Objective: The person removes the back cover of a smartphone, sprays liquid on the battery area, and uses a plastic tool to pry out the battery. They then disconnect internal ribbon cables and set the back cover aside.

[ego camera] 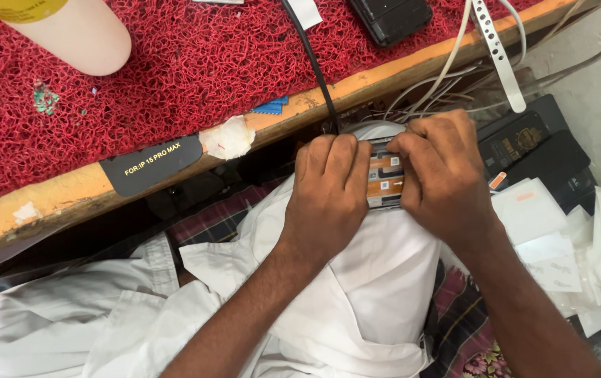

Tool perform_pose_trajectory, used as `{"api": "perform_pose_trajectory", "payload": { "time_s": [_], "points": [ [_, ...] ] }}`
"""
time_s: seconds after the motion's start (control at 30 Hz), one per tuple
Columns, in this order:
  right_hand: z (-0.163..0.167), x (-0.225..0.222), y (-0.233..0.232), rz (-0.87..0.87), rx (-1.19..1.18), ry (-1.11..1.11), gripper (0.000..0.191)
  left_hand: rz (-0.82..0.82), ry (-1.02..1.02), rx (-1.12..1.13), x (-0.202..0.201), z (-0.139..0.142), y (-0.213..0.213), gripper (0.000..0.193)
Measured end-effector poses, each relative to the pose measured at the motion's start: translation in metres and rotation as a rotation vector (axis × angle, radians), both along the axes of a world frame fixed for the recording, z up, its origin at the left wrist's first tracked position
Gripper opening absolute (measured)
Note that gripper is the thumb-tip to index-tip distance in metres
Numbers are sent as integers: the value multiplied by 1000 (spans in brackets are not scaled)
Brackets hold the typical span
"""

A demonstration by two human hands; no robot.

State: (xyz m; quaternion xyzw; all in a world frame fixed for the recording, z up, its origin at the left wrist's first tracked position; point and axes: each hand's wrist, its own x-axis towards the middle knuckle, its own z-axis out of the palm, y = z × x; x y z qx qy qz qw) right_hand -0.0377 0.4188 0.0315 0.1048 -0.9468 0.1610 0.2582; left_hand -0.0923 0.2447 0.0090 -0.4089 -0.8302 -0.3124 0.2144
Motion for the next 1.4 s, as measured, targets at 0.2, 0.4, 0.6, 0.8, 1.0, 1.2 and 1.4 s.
{"api": "perform_pose_trajectory", "payload": {
  "time_s": [0.2, 0.4, 0.6, 0.8, 1.0, 1.2, 1.4],
  "points": [
    [1, 1, 3, 20, -43, 20, 23, 36, 83, -77, 5, 20, -3, 31],
    [0, 1, -1, 86, -365, 59, 32, 28, 104, -171, 7, 42, 3, 12],
    [8, 12, 4, 39, -247, 60, 22, -15, 123, -241, 4, 44, 11, 8],
    [53, 36, 1, -451, -801, -457, 30, 26, 156, -217, 5, 27, 8, 17],
    [40, 45, -39, -515, -1420, -601, 48, 34, 257, -58, 28, 12, 6, 27],
    [32, 47, -52, -523, -1550, -408, 40, 14, 351, -29, 30, 8, -2, 22],
    [30, 39, -63, -578, -1537, -197, 35, -4, 373, -45, 27, 10, -5, 23]
  ]
}}
